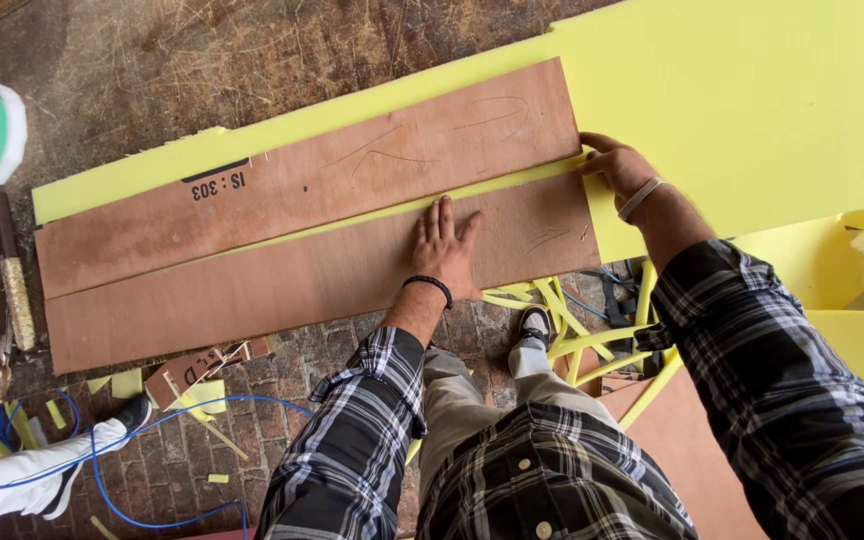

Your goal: The person uses a spray gun to apply adhesive to a plywood board, then places a yellow foam sheet on top. They use a straightedge and a knife to cut the foam along the board's edge, trim the excess, and remove the cut pieces. The person repeats the process with another foam sheet and board.

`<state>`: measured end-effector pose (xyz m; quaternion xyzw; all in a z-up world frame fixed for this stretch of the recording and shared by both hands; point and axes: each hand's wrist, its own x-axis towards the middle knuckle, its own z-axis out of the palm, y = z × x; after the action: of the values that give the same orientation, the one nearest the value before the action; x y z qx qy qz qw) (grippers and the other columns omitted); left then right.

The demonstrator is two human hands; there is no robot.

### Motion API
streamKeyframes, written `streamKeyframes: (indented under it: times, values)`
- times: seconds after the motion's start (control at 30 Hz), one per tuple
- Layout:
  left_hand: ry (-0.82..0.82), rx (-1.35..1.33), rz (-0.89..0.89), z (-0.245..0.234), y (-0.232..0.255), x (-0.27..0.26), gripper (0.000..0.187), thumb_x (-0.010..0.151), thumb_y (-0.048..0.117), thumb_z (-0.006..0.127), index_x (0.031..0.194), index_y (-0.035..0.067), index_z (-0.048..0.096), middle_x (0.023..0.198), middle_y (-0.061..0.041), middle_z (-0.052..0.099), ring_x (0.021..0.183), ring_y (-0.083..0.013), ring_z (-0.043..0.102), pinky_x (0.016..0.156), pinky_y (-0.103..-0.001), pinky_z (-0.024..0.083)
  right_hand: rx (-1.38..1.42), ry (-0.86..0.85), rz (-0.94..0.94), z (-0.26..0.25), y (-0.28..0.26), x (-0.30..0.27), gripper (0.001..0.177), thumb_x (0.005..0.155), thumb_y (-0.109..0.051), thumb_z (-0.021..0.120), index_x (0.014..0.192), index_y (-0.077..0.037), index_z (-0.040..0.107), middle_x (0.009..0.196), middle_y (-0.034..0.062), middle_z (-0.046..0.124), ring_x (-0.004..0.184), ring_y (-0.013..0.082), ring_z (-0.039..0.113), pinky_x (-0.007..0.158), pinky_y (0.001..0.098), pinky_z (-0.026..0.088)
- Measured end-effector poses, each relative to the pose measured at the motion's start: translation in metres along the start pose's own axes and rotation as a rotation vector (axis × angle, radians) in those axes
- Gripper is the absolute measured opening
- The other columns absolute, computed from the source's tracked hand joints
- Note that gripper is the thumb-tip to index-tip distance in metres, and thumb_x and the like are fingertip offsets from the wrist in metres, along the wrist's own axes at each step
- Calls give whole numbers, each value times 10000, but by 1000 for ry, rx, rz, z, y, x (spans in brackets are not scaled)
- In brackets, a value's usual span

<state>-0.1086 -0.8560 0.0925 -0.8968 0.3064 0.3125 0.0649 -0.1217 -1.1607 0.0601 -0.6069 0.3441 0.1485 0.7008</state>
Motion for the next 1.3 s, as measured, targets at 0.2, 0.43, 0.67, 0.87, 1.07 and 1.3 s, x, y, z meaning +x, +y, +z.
streamKeyframes:
  times: [0.2, 0.43, 0.67, 0.87, 1.07, 1.3]
  values:
    - [-39, -75, -2, -4, -4, -2, 1430, 536, 486, 983, 1628, 327, 74, 1672, -294, -113, 1558, -462, -43, 1243, -605, 30, -4, -10, -18, 2, -2, -1, 699, 819, -96, 648, 1505, -149, 521, 1555, 218, 460, 1487, 321, 371, 1223, 413, 277]
    - [-71, 11, 21, -10, -8, 0, 1451, 509, 616, 974, 1614, 263, 103, 1647, -336, -77, 1554, -489, -51, 1186, -739, -42, -55, 21, -17, -1, 4, -3, 726, 796, -74, 663, 1499, -207, 541, 1562, 205, 448, 1488, 338, 349, 1215, 445, 270]
    - [-23, 14, 18, -6, -8, 7, 1410, 506, 617, 968, 1596, 274, 141, 1650, -338, -18, 1546, -502, -4, 1211, -723, -3, -118, 36, 4, 2, -8, -16, 756, 784, -86, 686, 1506, -260, 544, 1578, 182, 446, 1534, 342, 264, 1225, 516, 187]
    - [-42, 67, 10, -5, -7, 11, 1418, 521, 625, 963, 1599, 261, 116, 1647, -341, -28, 1544, -508, -7, 1223, -693, 50, -140, 68, 55, 4, -5, -15, 762, 775, -81, 683, 1493, -291, 538, 1570, 158, 452, 1532, 336, 277, 1204, 556, 180]
    - [-61, 61, 23, -7, -4, 9, 1411, 551, 595, 963, 1609, 231, 103, 1643, -352, -34, 1545, -503, -17, 1223, -691, 73, -85, 10, -37, -3, 1, -5, 764, 781, -49, 704, 1504, -247, 555, 1549, 208, 472, 1493, 346, 359, 1220, 477, 264]
    - [-60, 72, 21, -10, -1, 4, 1421, 561, 559, 968, 1621, 210, 87, 1645, -356, -50, 1544, -510, -17, 1226, -690, 63, -129, 46, -31, 1, 2, -7, 748, 775, -44, 695, 1484, -250, 571, 1510, 160, 493, 1440, 327, 403, 1181, 459, 309]
